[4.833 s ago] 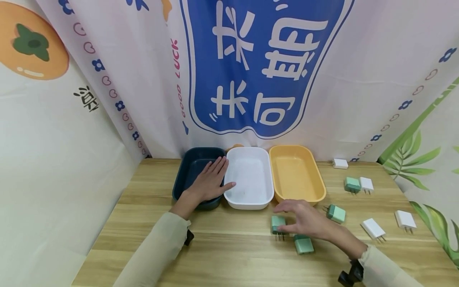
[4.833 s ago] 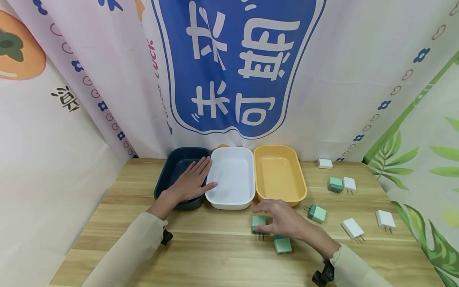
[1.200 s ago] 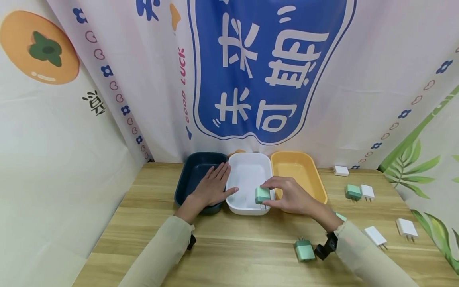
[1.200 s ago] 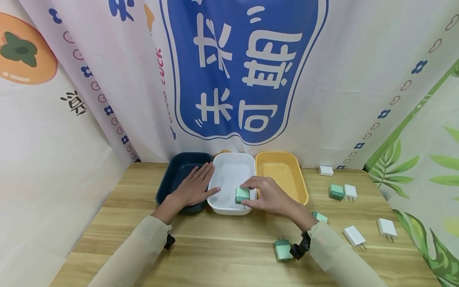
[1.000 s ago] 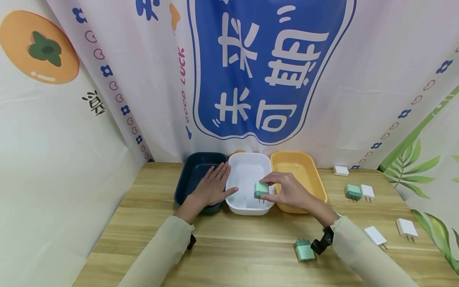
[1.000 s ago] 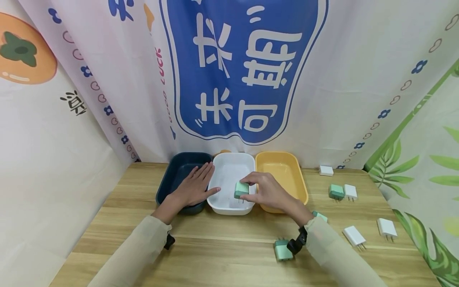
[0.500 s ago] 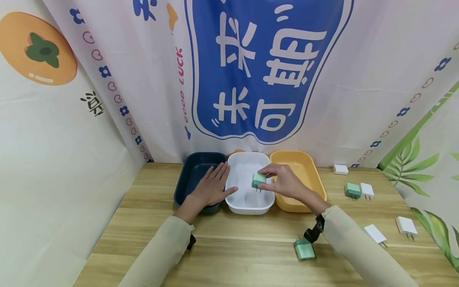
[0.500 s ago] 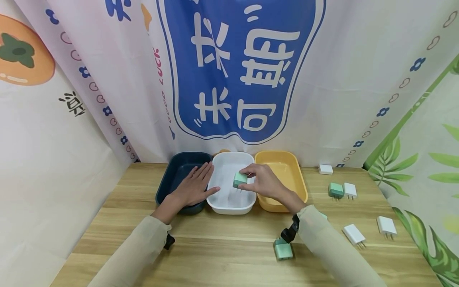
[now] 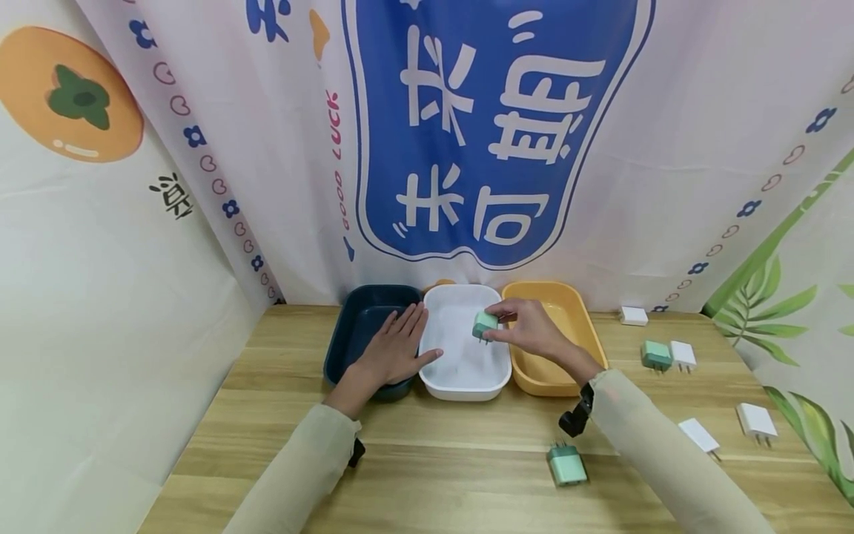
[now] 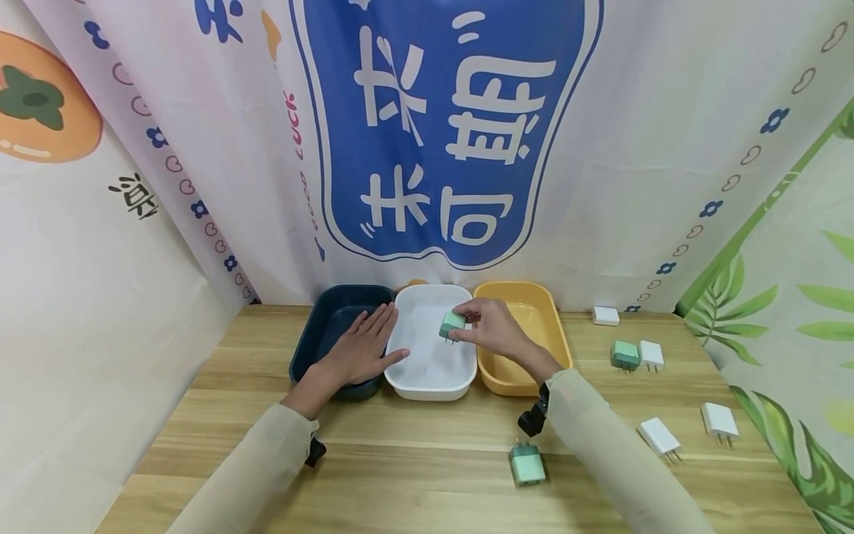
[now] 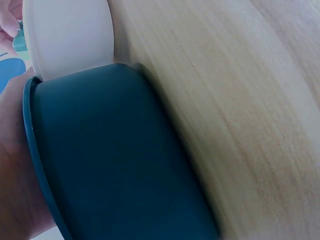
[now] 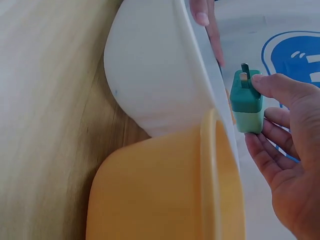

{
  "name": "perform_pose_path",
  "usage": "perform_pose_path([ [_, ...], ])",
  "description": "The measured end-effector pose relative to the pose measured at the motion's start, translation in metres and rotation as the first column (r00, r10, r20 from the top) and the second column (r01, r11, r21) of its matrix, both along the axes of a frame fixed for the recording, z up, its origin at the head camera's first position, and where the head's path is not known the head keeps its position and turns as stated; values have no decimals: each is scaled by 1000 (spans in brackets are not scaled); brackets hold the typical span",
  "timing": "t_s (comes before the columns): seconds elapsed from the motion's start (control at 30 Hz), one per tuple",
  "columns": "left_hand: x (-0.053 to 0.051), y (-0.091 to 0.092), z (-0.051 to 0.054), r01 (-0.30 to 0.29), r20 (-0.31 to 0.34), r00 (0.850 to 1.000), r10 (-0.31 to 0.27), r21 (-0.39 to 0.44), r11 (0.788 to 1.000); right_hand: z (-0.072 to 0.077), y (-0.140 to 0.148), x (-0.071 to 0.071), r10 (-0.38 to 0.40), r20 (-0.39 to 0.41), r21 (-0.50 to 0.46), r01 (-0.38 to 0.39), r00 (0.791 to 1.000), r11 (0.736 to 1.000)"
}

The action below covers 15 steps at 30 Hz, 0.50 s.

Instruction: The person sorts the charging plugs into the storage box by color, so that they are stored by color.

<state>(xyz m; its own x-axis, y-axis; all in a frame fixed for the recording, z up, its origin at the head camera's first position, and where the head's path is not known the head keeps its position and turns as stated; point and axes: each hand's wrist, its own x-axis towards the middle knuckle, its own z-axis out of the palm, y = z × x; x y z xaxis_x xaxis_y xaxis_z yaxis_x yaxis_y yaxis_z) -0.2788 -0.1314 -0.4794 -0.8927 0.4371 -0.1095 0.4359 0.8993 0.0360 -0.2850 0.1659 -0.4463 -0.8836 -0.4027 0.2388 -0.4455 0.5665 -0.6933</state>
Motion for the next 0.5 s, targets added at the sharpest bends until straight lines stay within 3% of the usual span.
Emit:
perform_pose_path([
  [0.5,4,0,1,1,-40,999,0,18,1000,-14,-4,-23,-67,30,-4,68,997,998],
])
